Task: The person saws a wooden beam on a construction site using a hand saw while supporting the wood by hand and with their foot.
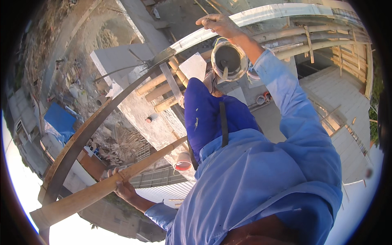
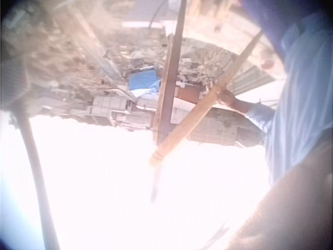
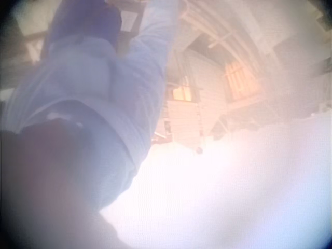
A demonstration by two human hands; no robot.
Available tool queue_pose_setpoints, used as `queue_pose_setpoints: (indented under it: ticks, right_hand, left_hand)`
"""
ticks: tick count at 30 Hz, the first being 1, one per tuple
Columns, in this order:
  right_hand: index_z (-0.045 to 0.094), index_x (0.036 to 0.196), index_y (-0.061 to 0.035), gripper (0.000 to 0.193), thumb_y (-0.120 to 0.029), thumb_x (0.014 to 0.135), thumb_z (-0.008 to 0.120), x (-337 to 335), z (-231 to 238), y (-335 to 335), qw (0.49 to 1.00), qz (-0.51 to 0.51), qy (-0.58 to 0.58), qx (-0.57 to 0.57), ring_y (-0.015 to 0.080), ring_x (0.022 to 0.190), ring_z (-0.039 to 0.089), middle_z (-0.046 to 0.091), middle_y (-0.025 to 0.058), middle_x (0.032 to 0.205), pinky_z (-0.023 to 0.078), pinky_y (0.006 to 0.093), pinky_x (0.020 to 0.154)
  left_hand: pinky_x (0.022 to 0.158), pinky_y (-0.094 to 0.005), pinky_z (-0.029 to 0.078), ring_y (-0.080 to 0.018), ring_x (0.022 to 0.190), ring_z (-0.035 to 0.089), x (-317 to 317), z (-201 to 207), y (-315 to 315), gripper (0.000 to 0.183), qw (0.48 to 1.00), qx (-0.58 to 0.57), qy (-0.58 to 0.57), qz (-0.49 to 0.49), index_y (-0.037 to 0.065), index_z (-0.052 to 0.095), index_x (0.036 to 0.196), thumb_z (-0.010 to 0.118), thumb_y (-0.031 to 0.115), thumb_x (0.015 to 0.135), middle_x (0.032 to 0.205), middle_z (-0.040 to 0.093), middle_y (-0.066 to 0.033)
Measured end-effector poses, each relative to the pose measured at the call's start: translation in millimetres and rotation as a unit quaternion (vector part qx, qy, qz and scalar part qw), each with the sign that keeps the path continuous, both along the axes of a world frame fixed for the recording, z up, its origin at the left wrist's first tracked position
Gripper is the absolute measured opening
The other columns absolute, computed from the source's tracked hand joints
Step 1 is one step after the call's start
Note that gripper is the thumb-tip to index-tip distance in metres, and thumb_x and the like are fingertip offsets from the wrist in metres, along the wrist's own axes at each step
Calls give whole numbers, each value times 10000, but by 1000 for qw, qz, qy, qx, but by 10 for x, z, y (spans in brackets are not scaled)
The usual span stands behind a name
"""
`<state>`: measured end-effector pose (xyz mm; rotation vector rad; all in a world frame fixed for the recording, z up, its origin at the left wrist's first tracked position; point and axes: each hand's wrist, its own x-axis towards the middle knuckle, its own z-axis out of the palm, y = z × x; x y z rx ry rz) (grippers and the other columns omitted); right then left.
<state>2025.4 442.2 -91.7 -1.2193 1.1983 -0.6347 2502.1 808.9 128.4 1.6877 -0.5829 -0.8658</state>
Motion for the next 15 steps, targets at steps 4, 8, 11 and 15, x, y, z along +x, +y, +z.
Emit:
queue_pose_setpoints:
  ticks: [4,8,11,15]
  right_hand:
    - [671,1037,-75,337,-359,881,580,-5,9,33,1000,-17,-21,9,121,844,511,623,11,950,423,282,760]
    - [668,1032,-61,347,-362,881,583,-29,52,81,1000,-17,-5,7,125,854,521,626,12,947,434,286,780]
    - [672,1029,-58,292,-292,886,570,-19,112,132,999,-39,-9,19,131,892,552,649,41,961,437,280,800]
    - [668,1035,-55,281,-277,891,574,42,113,158,995,-66,-61,44,144,921,572,655,54,999,446,292,828]
  left_hand:
    - [924,-451,456,-326,1089,524,46,-21,44,893,1000,-2,12,-4,151,117,1419,720,158,761,1256,476,-132]
    - [954,-441,428,-313,1079,529,-85,4,-26,867,999,-16,-31,0,139,123,1418,703,147,774,1250,481,-123]
    - [966,-431,413,-297,1068,532,-100,17,-55,859,1000,-14,0,0,139,135,1418,703,161,773,1249,482,-117]
    - [954,-429,420,-288,1057,535,-178,52,-150,861,999,4,-50,-2,149,147,1418,711,183,768,1257,481,-113]
